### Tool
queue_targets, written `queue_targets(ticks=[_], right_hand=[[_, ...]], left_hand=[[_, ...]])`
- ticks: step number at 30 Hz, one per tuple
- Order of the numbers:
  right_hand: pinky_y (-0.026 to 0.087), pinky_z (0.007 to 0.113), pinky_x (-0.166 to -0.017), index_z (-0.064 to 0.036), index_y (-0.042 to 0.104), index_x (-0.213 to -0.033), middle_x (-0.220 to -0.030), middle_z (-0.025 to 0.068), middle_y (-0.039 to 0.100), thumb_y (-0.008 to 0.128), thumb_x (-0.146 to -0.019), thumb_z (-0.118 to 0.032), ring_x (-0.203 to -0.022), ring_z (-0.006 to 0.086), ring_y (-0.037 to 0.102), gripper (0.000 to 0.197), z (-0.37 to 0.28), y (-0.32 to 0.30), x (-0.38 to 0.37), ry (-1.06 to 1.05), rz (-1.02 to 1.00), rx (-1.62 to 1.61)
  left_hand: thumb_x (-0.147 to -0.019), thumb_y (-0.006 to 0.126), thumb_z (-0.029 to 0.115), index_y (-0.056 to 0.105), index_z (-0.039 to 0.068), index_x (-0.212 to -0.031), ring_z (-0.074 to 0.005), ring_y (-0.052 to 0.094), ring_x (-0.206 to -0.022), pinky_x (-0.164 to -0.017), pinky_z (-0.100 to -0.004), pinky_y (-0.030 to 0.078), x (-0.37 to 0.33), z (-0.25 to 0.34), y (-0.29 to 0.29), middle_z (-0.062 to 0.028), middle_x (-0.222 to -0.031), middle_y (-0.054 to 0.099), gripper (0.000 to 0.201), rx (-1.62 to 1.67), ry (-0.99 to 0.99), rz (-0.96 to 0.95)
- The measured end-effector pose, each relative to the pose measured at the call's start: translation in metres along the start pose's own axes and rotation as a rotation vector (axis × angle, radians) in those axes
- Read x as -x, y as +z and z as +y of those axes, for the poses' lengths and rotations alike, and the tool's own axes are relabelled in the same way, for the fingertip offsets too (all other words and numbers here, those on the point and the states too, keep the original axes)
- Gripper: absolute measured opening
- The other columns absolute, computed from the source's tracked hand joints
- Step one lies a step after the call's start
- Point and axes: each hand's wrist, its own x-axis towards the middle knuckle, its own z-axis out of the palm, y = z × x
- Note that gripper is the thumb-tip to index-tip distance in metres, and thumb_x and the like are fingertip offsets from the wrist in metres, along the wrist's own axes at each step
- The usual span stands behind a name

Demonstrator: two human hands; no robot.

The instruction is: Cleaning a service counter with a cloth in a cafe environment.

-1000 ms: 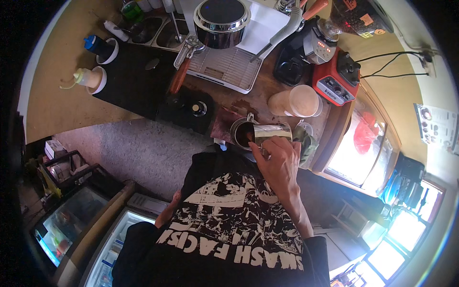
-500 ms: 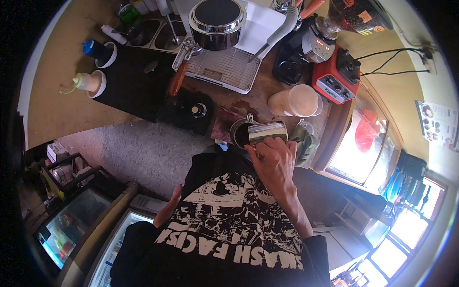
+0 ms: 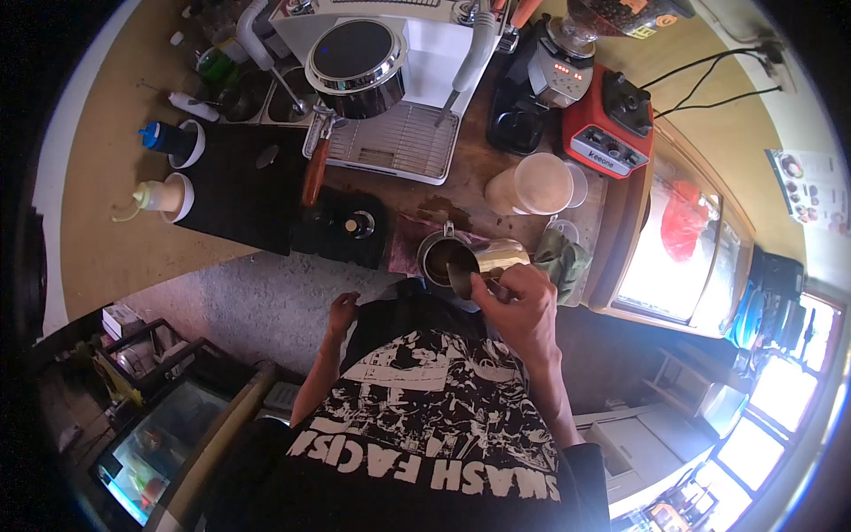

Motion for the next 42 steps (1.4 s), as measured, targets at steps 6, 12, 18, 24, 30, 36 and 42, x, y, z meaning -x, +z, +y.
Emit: queue_targets(ticks=[6, 12, 18, 24, 30, 36, 42], right_hand=[[0.034, 0.027, -0.055, 0.0029, 0.055, -0.064, -0.061, 0.0004, 0.050, 0.077, -0.081, -0.010, -0.059, 0.0060, 0.042, 0.031, 0.019, -0.009, 0.008, 0.202, 0.045, -0.185], [0.034, 0.025, -0.057, 0.0005, 0.056, -0.067, -0.062, -0.0016, 0.048, 0.073, -0.084, -0.015, -0.062, 0.0054, 0.042, 0.029, 0.046, -0.014, 0.021, 0.364, 0.041, -0.259], [0.031, 0.025, -0.058, -0.0028, 0.049, -0.065, -0.063, -0.0020, 0.045, 0.068, -0.086, -0.020, -0.064, 0.0050, 0.039, 0.033, 0.070, -0.010, 0.035, 0.321, 0.060, -0.451], [0.039, 0.028, -0.060, 0.0024, 0.060, -0.075, -0.066, 0.0018, 0.054, 0.068, -0.085, -0.020, -0.065, 0.0084, 0.047, 0.026, 0.126, 0.008, 0.066, 0.494, 0.065, -0.377], [0.037, 0.027, -0.059, 0.0000, 0.055, -0.071, -0.065, -0.0019, 0.049, 0.064, -0.090, -0.018, -0.065, 0.0063, 0.043, 0.028, 0.160, 0.062, 0.066, 0.477, 0.120, -0.392], [0.045, 0.033, -0.062, 0.0052, 0.064, -0.083, -0.070, 0.0087, 0.059, 0.064, -0.086, -0.021, -0.068, 0.0132, 0.054, 0.027, 0.164, 0.090, 0.054, 0.540, 0.061, -0.528], [0.047, 0.044, -0.076, -0.0011, 0.069, -0.083, -0.085, 0.0184, 0.064, 0.068, -0.081, -0.026, -0.083, 0.0353, 0.059, 0.025, 0.186, 0.104, 0.065, 0.355, 0.161, -0.289]], left_hand=[[-0.095, 0.062, 0.032, 0.065, 0.004, -0.108, -0.0125, 0.055, -0.053, -0.047, -0.0284, 0.040, 0.007, -0.068, -0.034, -0.0038, -0.065, 0.060, 0.031, -0.053, -0.178, 0.054], [-0.096, 0.062, 0.034, 0.064, 0.007, -0.108, -0.0123, 0.055, -0.055, -0.048, -0.0280, 0.042, 0.030, -0.037, -0.044, -0.0038, -0.068, 0.059, 0.030, -0.245, -0.248, -0.004], [-0.096, 0.061, 0.034, 0.064, 0.005, -0.107, -0.0119, 0.056, -0.058, -0.051, -0.0275, 0.044, 0.004, -0.036, -0.040, -0.0037, -0.070, 0.059, 0.031, -0.081, -0.167, -0.014], [-0.095, 0.059, 0.032, 0.065, 0.001, -0.111, -0.0125, 0.057, -0.061, -0.055, -0.0269, 0.047, 0.010, 0.024, -0.012, -0.0044, -0.073, 0.062, 0.035, -0.145, -0.014, -0.044], [-0.096, 0.059, 0.028, 0.067, 0.002, -0.112, -0.0109, 0.059, -0.071, -0.063, -0.0284, 0.048, -0.007, -0.051, -0.039, -0.0039, -0.080, 0.065, 0.032, -0.230, 0.173, -0.126], [-0.094, 0.065, 0.027, 0.063, 0.002, -0.120, -0.0214, 0.064, -0.098, -0.087, -0.0342, 0.049, -0.054, -0.183, -0.080, -0.0113, -0.108, 0.069, 0.036, -0.173, -0.050, -0.066], [-0.095, 0.064, 0.028, 0.063, 0.002, -0.120, -0.0215, 0.064, -0.099, -0.087, -0.0343, 0.049, -0.100, 0.013, 0.039, -0.0114, -0.108, 0.069, 0.037, -0.348, 0.134, -0.346]])
